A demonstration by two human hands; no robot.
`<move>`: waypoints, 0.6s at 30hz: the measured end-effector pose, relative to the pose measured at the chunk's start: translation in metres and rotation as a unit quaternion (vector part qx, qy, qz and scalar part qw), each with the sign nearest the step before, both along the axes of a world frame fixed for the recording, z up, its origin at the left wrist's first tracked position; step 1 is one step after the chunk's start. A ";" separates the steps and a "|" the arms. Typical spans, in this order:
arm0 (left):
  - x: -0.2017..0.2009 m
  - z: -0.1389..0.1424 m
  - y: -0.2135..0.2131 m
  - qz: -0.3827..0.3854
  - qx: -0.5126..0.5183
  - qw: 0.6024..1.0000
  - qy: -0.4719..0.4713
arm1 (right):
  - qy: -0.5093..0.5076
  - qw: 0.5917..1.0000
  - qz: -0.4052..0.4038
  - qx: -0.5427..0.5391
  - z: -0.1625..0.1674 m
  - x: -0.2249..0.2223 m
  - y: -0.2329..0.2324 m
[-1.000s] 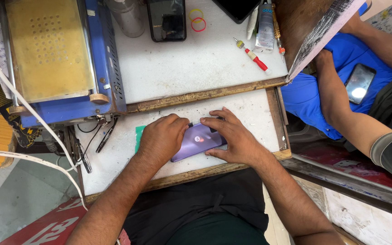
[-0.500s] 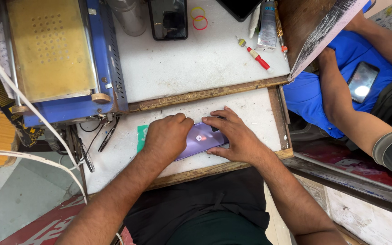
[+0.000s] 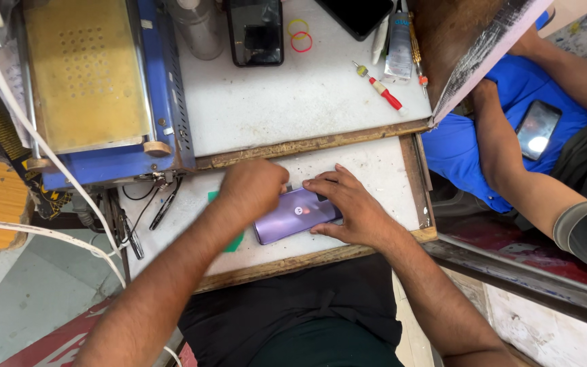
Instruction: The person cleans the back of a purple smartphone with a green wipe, then removes the back cover to expose the internal components. They use a red-handled screwdriver and a soldering iron to work on the motherboard and battery area. The back cover is set aside, and the phone remains open at the end.
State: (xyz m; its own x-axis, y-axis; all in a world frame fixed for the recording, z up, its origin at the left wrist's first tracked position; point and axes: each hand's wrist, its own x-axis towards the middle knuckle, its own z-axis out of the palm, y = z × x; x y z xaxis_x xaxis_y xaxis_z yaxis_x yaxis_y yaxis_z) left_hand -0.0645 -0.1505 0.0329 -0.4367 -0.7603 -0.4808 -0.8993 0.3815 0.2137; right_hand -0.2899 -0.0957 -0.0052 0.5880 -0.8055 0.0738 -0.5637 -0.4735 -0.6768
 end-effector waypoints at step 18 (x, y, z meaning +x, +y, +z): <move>0.013 0.010 0.009 0.100 0.063 0.988 0.100 | 0.159 0.983 0.034 -0.088 0.050 0.028 0.000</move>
State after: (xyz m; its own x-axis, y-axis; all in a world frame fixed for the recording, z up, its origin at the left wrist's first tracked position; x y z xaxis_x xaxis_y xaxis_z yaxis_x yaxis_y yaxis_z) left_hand -0.0511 -0.1414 0.0425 -0.3794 -0.7805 -0.4969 -0.8893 0.1593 0.4287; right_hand -0.2615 -0.0957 0.0449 0.6565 -0.7542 0.0127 -0.6960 -0.6121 -0.3754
